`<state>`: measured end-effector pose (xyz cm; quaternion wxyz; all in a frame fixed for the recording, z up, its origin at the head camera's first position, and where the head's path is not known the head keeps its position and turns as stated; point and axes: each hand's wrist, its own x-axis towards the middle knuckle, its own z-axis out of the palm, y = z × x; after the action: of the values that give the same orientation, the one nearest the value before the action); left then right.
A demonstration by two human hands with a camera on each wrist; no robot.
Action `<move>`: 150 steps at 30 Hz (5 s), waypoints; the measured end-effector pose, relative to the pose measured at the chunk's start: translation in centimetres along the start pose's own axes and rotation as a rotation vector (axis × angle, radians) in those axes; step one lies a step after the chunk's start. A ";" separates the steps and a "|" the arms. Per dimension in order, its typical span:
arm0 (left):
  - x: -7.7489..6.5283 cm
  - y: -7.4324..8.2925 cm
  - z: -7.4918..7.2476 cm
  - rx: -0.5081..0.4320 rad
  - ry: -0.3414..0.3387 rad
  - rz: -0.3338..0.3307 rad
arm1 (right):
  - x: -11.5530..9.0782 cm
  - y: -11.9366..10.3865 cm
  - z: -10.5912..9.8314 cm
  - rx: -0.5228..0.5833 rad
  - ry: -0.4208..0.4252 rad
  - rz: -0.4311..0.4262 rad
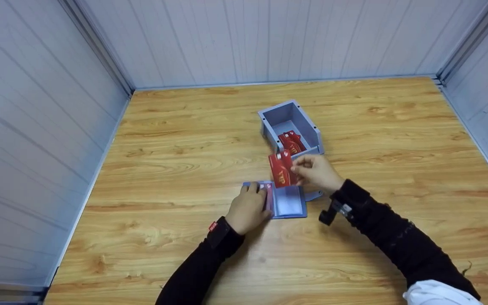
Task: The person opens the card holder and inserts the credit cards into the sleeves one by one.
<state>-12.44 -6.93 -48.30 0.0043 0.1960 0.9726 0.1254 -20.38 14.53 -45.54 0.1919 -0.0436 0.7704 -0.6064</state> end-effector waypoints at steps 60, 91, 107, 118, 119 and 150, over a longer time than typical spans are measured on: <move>3.5 0.3 -0.6 -0.738 0.007 -0.118 | -1.1 5.4 0.5 0.232 -0.050 0.111; 1.8 -2.8 -2.2 -0.897 0.033 -0.190 | -2.3 4.6 -0.8 -0.482 -0.079 -0.096; 1.9 -2.5 -1.2 -0.746 -0.116 -0.231 | -2.1 4.8 -1.0 -0.491 -0.099 -0.125; 1.9 -1.9 -1.3 -0.732 -0.151 -0.216 | -2.1 4.8 -1.0 -0.479 -0.104 -0.118; 1.9 -1.9 -1.3 -0.734 -0.150 -0.214 | -2.0 4.9 -1.0 -0.479 -0.103 -0.117; 3.9 0.5 -0.2 -0.654 -0.158 -0.126 | -2.1 5.0 -0.8 -0.450 -0.114 -0.082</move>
<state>-15.86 -5.05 -47.86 0.1502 0.1329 0.8878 0.4143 -17.90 17.21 -49.63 0.1955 -0.1507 0.8718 -0.4231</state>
